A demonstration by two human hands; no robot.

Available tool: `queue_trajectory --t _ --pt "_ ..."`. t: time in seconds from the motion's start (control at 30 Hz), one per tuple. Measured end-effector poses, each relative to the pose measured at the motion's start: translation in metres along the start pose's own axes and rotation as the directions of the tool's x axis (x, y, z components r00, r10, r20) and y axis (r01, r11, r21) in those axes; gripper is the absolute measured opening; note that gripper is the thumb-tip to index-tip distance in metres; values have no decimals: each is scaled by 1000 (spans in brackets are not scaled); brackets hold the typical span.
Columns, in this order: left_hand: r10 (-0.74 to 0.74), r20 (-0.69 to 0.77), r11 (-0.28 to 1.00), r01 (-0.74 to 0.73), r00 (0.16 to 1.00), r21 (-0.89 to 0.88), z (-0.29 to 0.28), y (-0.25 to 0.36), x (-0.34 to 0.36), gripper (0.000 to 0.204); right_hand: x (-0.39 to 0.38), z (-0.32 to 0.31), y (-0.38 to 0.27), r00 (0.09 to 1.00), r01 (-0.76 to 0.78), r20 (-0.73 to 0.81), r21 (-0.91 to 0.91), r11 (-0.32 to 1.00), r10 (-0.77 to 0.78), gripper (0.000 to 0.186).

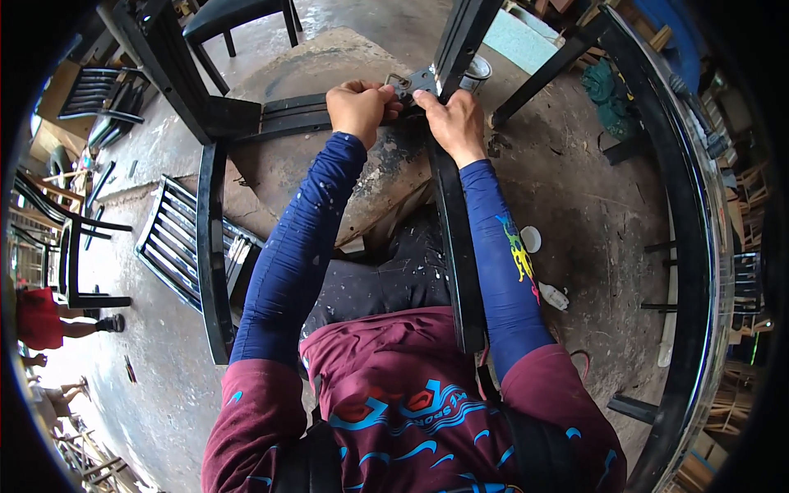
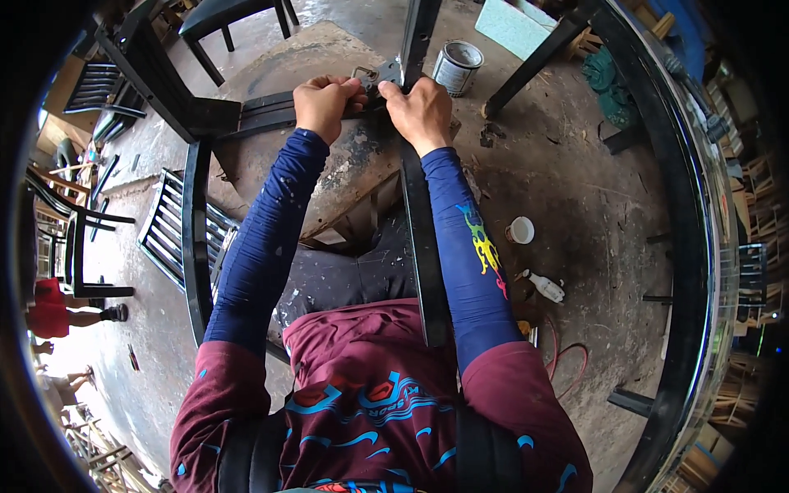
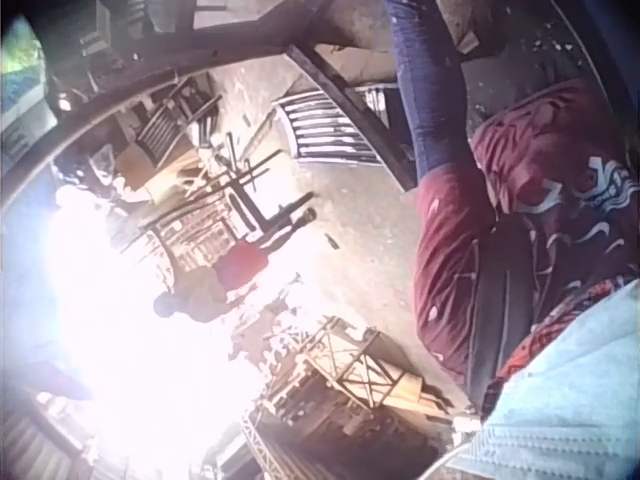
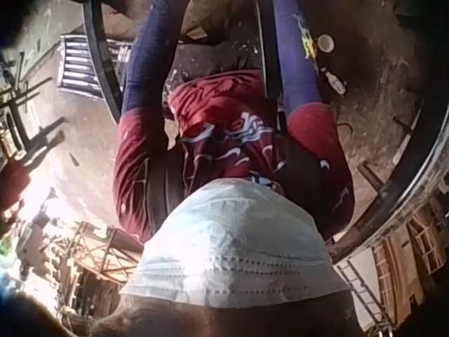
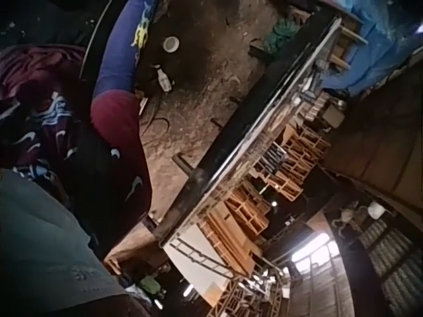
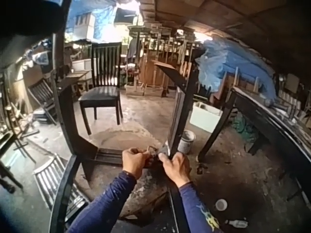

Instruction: Repairing a wooden furniture frame by applying adhesive to joints and assembling components.

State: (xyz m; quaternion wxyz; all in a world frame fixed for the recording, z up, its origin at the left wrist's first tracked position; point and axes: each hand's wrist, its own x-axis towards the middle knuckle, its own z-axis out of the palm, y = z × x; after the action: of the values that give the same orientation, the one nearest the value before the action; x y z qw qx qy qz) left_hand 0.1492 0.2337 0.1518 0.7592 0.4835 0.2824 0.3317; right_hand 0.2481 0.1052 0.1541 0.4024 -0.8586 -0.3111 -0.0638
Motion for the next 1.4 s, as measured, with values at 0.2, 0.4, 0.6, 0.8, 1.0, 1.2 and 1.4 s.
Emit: queue_trajectory --t 0.2,0.4,0.6,0.8,1.0,1.2,1.4 --pt "-14 -48 1000 15 999 21 6 4 -4 9 1 3 5 999 23 -30 -32 999 -24 62" --pt "-121 -52 992 118 991 -54 7 8 1 13 -1 -2 -6 1000 -28 -8 -1 1000 28 59" --pt "-129 78 979 115 989 166 2 21 7 14 -2 -6 -11 1000 -22 0 -9 1000 22 59" --pt "-165 361 775 -106 918 623 -12 41 26 17 3 2 3 1000 11 -4 5 1000 -11 62" --pt "-414 389 712 27 823 702 -6 64 39 20 -2 0 -8 1000 -1 18 7 1000 1 59" --pt "-361 464 596 -182 809 782 -2 65 28 22 -2 -6 -5 999 10 -33 21 1000 -9 57" --pt "-349 456 482 -261 819 837 -4 60 38 22 -6 -6 -16 998 -19 -61 -3 1000 18 50"
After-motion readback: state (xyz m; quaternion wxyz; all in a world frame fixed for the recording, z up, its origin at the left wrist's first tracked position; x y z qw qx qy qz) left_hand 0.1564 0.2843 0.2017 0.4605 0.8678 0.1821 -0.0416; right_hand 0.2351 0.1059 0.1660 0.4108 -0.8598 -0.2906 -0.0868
